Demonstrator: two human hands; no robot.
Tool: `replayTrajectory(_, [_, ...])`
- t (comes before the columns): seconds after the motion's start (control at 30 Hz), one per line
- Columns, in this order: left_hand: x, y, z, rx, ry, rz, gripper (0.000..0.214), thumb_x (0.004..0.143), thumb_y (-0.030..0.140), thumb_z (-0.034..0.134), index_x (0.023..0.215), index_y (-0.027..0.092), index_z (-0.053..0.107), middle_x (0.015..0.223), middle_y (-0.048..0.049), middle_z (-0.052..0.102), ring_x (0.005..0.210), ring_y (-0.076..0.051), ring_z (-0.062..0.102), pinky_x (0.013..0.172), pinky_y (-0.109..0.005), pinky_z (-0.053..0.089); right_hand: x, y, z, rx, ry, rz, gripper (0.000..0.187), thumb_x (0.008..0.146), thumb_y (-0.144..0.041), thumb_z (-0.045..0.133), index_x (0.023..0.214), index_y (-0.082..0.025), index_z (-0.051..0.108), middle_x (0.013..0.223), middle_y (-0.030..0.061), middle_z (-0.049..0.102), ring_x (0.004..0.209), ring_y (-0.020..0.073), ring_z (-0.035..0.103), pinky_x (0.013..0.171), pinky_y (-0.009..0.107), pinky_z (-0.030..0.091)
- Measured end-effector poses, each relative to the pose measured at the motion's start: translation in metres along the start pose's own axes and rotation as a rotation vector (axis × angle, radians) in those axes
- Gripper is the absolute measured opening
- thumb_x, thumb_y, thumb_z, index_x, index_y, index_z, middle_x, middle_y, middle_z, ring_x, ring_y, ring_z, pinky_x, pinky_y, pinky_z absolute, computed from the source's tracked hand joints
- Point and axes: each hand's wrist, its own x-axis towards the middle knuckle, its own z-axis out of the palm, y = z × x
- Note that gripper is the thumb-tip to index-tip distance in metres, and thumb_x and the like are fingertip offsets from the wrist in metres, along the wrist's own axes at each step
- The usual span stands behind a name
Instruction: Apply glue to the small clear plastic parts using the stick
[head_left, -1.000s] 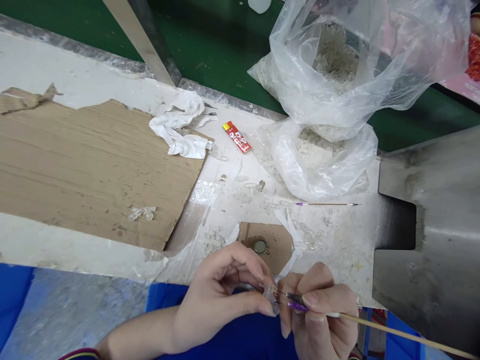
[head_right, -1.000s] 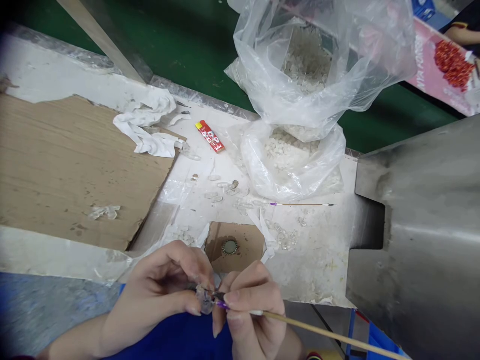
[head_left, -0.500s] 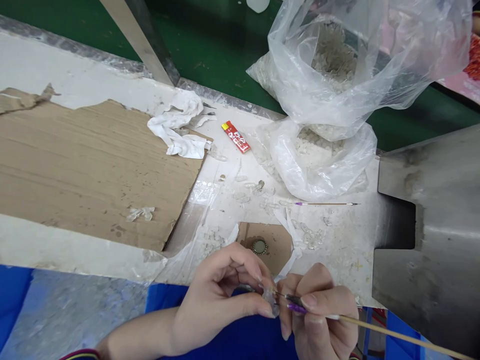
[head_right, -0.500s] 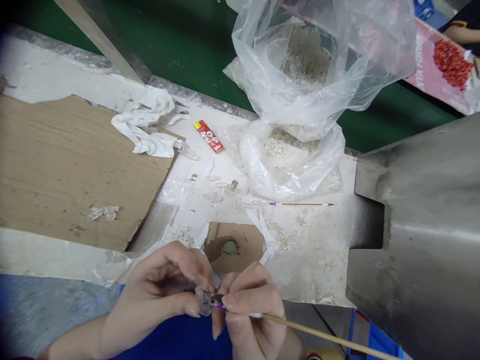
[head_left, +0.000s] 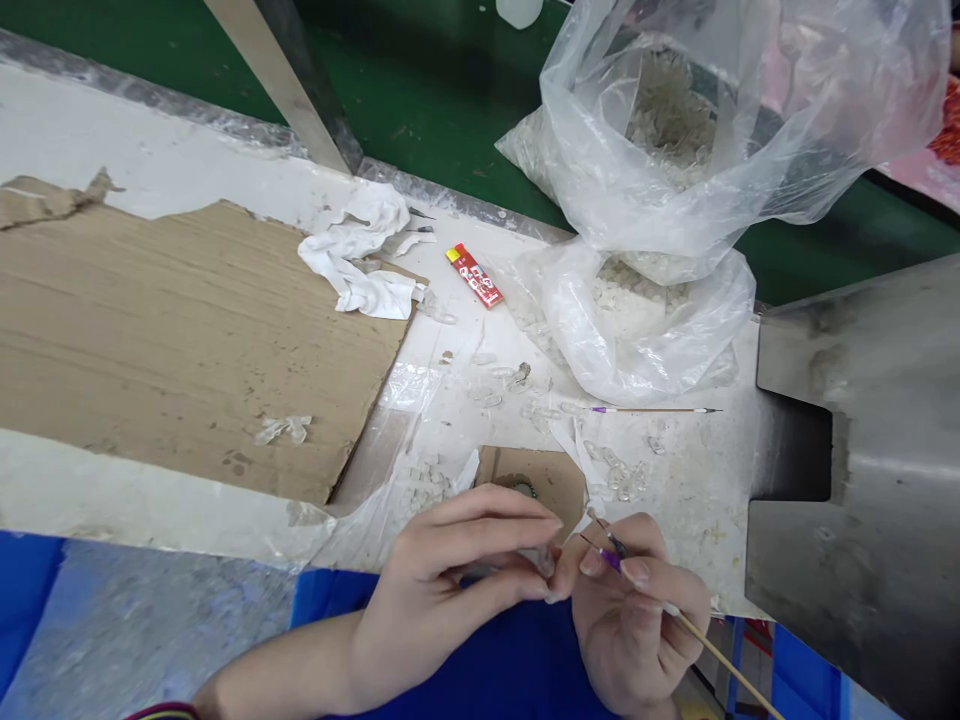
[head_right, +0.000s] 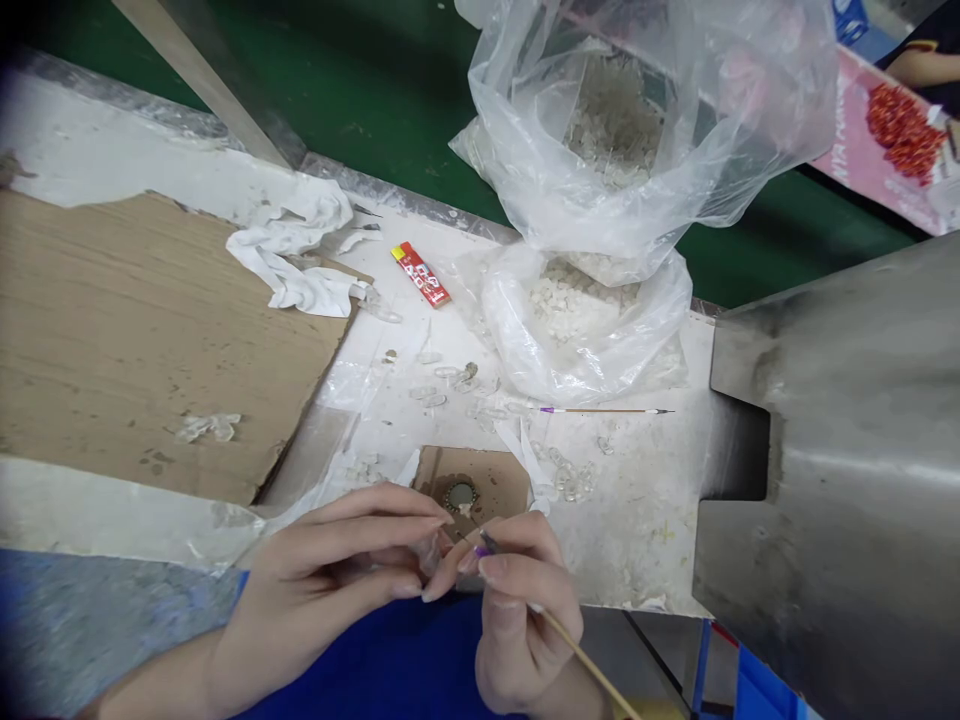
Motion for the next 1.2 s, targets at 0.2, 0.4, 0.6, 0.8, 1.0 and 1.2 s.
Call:
replayTrajectory(0.2, [-0.002,0.0,-0.002,-0.09,-0.005,-0.049,0.051,0.073,-0.005,0.086,0.103,0.037,0.088,0.094,-0.0038,0.085,0.069,-0.017,0.083,0.067,-0.018,0.069,-0.006,0.004,-0.005,0.062,-0.012,0.002,0.031,0.11,-0.029,0.046,0.131,-0.034,0.069,0.095,0.0038,0.065,0.056,0.0154,0.069,0.044,0.032,0.064])
replayTrajectory(0.4, [-0.004,0.002,-0.003,-0.243,-0.105,-0.098,0.044,0.081,0.004,0.086,0.108,0.038,0.087,0.098,-0.006,0.086,0.072,-0.02,0.084,0.065,-0.022,0.07,0.004,0.004,-0.013,-0.094,-0.127,0.172,0.026,0.109,-0.026,0.05,0.122,-0.033,0.072,0.092,0.0054,0.076,0.072,0.0199,0.073,0.057,0.032,0.063])
replayTrajectory(0.6, [-0.002,0.003,-0.002,-0.225,-0.161,-0.126,0.036,0.084,0.013,0.088,0.109,0.039,0.086,0.1,-0.0073,0.087,0.074,-0.02,0.084,0.07,-0.023,0.07,0.012,0.001,-0.022,0.034,-0.324,0.281,0.014,0.103,-0.038,0.064,0.098,-0.032,0.076,0.079,0.0012,0.071,0.068,0.019,0.065,0.059,0.031,0.054])
replayTrajectory(0.8, [-0.004,-0.001,-0.008,-0.115,-0.17,-0.046,0.031,0.087,0.019,0.086,0.113,0.037,0.085,0.102,-0.0069,0.083,0.079,-0.016,0.082,0.074,-0.021,0.069,0.008,0.01,-0.02,0.273,-0.275,0.292,0.013,0.097,-0.032,0.073,0.106,-0.037,0.082,0.071,-0.0003,0.061,0.062,0.0167,0.055,0.056,0.029,0.046])
replayTrajectory(1.0, [-0.006,-0.002,-0.013,-0.005,-0.174,0.053,0.037,0.089,0.017,0.084,0.121,0.036,0.083,0.095,-0.0055,0.083,0.083,-0.016,0.081,0.078,-0.02,0.067,0.007,0.011,-0.012,0.371,-0.289,0.343,0.011,0.09,-0.033,0.082,0.101,-0.036,0.083,0.068,-0.0015,0.061,0.059,0.0156,0.053,0.054,0.028,0.044])
replayTrajectory(1.2, [-0.006,-0.002,-0.012,0.025,-0.208,0.089,0.037,0.088,0.015,0.085,0.122,0.031,0.083,0.091,-0.005,0.083,0.078,-0.013,0.08,0.078,-0.015,0.065,0.004,0.008,-0.013,0.374,-0.235,0.368,0.009,0.089,-0.041,0.083,0.093,-0.033,0.08,0.063,-0.0031,0.061,0.051,0.0143,0.048,0.051,0.028,0.041])
